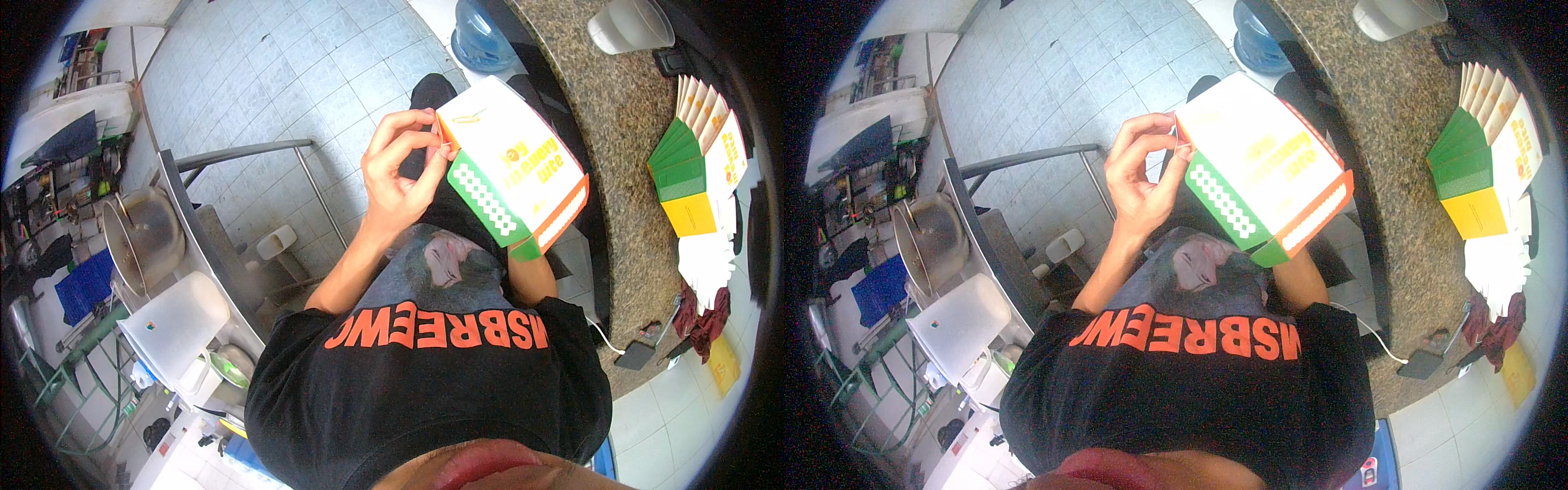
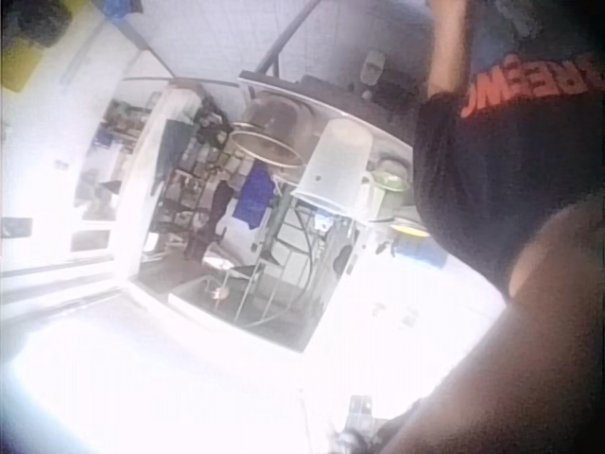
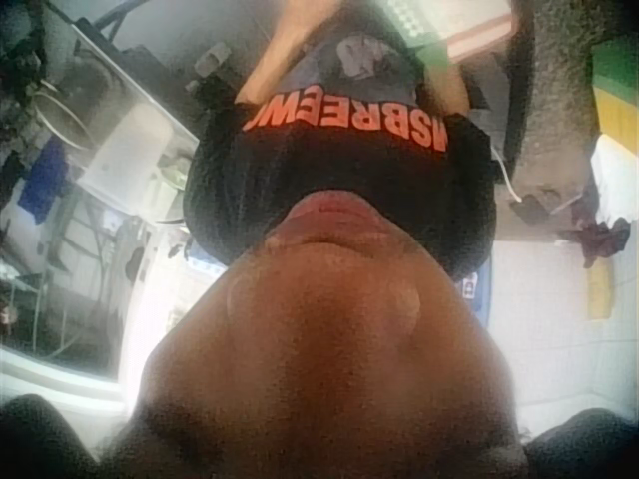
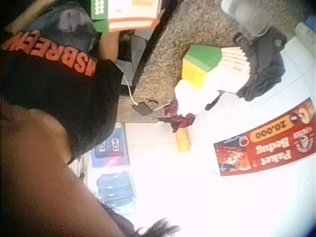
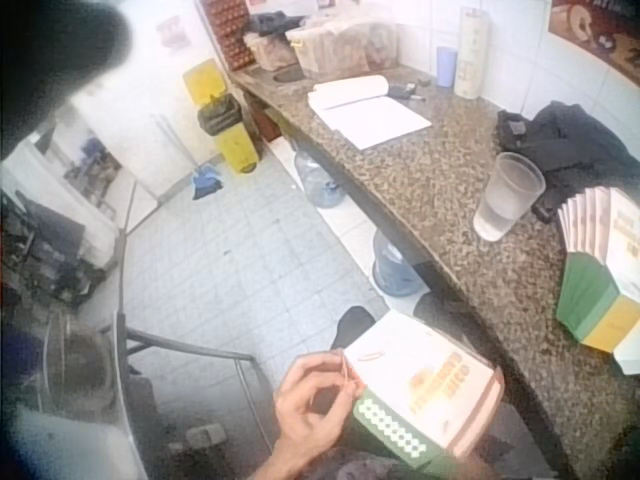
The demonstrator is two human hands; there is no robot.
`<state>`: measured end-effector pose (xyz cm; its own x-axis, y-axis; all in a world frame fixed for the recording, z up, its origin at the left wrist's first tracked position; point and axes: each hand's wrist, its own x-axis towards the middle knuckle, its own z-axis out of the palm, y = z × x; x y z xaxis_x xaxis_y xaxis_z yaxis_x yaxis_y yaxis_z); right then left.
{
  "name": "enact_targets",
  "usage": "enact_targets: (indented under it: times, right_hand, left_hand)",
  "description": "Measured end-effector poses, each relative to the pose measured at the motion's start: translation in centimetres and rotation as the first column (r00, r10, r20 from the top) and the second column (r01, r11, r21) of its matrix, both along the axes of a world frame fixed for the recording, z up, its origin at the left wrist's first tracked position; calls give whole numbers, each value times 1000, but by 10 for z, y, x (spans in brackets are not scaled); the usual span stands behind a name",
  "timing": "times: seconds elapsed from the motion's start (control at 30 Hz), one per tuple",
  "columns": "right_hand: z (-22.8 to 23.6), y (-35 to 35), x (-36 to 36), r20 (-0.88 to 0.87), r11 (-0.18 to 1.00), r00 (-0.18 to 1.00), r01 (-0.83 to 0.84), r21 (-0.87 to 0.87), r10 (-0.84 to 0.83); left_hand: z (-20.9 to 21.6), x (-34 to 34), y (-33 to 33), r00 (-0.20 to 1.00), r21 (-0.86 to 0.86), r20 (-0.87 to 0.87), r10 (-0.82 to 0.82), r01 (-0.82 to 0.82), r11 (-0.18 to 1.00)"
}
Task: The person assembles small paper boxes by folding and tucking flaps into slots. They repeatedly pick up flat paper pieces, fold them into box shapes, and place the finished boxes into a stack on the counter.
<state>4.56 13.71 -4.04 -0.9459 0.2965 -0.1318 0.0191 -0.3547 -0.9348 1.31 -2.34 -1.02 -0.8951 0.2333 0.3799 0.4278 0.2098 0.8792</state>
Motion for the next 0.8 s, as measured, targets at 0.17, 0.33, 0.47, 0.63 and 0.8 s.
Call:
enact_targets:
  times: [0.17, 0.33, 0.47, 0.63, 0.8]
  right_hand:
    - [3, 3, 0, 15, 1000, 1000, -7, 10, 7]
    - [7, 5, -3, 13, 999, 1000, -13, 35, 13]
    - [12, 6, -9, 17, 996, 999, -35, 78, 34]
    - [30, 1, -10, -38, 935, 994, -80, 345, 100]
    - [40, -8, 17, -479, 498, 873, 376, 782, 92]
  left_hand:
    - [9, -6, -8, 999, -82, 0, -46, 46, 996]
    - [0, 2, -3, 999, -42, 43, -24, 25, 999]
    - [-11, 6, 21, 986, 48, -52, 158, -156, 987]
    - [-21, -16, 9, 946, -115, -65, 318, -323, 939]
    - [-59, -48, 7, 739, 227, 573, 354, -559, 798]
